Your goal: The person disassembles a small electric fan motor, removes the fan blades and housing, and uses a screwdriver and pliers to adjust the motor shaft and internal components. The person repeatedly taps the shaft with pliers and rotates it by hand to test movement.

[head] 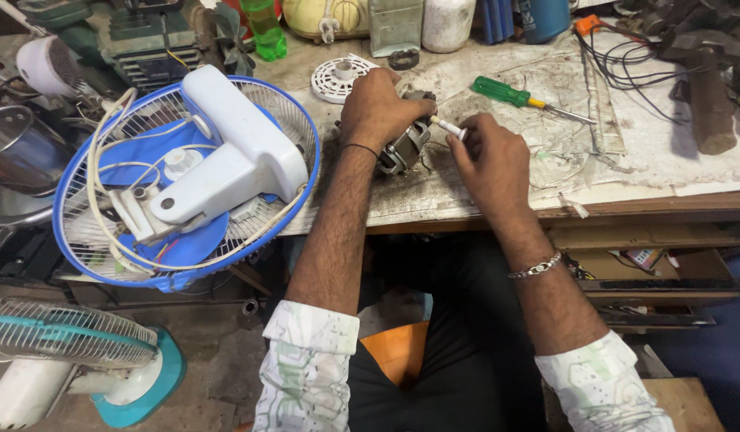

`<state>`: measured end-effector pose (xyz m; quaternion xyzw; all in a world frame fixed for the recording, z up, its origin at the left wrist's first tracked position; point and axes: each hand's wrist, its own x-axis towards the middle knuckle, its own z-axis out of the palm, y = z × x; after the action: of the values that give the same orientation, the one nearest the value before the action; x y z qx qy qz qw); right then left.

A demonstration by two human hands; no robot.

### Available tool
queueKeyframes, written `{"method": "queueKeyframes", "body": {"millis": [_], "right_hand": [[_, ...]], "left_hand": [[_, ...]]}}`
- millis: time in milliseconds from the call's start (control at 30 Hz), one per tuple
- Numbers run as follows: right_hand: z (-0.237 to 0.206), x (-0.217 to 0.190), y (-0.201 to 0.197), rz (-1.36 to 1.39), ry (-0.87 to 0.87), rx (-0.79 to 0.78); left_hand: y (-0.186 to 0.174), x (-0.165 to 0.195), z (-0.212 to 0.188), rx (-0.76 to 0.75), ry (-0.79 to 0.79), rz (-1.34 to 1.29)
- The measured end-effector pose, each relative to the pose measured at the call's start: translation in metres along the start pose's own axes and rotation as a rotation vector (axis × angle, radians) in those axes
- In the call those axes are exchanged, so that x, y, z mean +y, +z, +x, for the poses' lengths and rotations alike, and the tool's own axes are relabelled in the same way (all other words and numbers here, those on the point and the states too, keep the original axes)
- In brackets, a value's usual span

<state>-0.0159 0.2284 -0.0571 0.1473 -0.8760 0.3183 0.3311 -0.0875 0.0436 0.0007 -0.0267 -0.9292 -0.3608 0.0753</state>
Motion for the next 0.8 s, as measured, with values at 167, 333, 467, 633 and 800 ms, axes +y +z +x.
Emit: {"method": "queueKeyframes", "body": {"millis": [167,333,467,633,800], "right_hand": [[0.006,0.008,0.005,-0.202,0.220,-0.083],[0.005,0.018,0.006,-0.014,0.347,-0.079],[0.005,0.039,0.010,0.122,0.292,0.022],[0.014,0.116,-0.041,-0.210,0.188,0.150],[0.017,0.169,-0.102,-0.614,0.150,0.137]], "left_hand": [[0.006,-0.002,0.003,-0.003,0.005,0.009],[0.007,-0.003,0.007,-0.060,-0.062,-0.033],[0.002,-0.011,0.010,-0.094,-0.073,-0.015],[-0.001,-0.018,0.011,0.039,-0.004,-0.041],[-0.003,-0.016,0.009,-0.057,-0.081,-0.028]]}}
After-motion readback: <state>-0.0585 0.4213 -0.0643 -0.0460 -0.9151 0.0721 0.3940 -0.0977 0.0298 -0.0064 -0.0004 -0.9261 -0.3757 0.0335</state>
